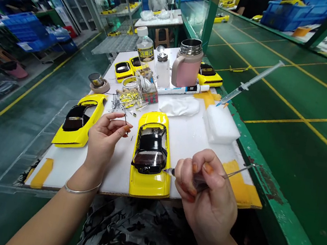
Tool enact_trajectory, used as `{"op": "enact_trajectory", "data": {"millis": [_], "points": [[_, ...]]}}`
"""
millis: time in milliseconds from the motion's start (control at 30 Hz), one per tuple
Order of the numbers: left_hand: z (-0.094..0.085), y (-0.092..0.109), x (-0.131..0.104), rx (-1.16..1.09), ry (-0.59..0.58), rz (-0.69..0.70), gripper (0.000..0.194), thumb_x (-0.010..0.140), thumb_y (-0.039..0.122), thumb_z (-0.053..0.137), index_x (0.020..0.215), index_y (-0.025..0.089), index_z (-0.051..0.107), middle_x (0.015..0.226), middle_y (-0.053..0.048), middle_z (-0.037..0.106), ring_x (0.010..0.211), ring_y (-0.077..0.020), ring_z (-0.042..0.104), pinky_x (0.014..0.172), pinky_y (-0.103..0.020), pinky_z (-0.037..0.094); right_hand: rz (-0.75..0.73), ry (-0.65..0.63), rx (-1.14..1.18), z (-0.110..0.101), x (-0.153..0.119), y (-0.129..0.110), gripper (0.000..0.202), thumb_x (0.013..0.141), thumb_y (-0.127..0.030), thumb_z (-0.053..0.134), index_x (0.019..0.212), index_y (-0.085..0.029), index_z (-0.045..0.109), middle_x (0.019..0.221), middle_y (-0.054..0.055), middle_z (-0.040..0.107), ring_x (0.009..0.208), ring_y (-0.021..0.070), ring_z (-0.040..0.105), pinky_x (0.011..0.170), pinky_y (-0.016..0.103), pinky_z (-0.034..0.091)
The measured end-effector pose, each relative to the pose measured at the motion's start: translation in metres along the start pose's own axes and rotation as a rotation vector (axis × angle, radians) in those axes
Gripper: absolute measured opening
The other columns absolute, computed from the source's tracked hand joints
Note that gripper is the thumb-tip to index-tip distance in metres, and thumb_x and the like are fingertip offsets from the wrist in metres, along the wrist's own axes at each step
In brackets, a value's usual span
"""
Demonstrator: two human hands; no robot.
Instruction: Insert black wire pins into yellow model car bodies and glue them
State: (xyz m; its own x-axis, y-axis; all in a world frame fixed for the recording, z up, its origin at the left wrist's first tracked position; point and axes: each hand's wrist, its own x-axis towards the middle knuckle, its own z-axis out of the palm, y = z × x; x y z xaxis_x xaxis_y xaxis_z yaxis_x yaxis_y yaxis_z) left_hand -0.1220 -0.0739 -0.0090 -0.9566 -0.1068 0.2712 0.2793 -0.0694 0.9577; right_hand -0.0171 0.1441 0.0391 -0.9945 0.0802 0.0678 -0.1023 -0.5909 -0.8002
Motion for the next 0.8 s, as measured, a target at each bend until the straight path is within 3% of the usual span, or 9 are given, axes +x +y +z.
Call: {"op": "enact_trajectory", "data": {"millis": [500,800], "points": [[0.001,0.001,0.000,0.036,0.007,0.007,0.035,0.077,0.027,0.083,0.106,0.018,0.068,0.081,-0.003,0.077,0.074,-0.0148,0.072,0.064,-0.024,0.057,-0.011,-0.028,-0.065,0.000,0.005,-0.001,0.024,0.095,-0.036,0.054,0.075,-0.024,0.055,0.049,-0.002,0.026,0.049,0.0125,0.025,0.040,0.022,0.018],[-0.002,0.001,-0.001,0.041,0.013,0.012,0.035,0.078,0.027,0.083,0.108,0.018,0.068,0.083,-0.003,0.077,0.077,-0.0156,0.073,0.066,-0.024,0.058,0.169,-0.331,-0.331,-0.007,0.013,-0.012,0.031,0.099,-0.043,0.056,0.078,-0.020,0.060,0.059,-0.002,0.039,0.052,0.0109,0.030,0.047,0.027,0.019]]}}
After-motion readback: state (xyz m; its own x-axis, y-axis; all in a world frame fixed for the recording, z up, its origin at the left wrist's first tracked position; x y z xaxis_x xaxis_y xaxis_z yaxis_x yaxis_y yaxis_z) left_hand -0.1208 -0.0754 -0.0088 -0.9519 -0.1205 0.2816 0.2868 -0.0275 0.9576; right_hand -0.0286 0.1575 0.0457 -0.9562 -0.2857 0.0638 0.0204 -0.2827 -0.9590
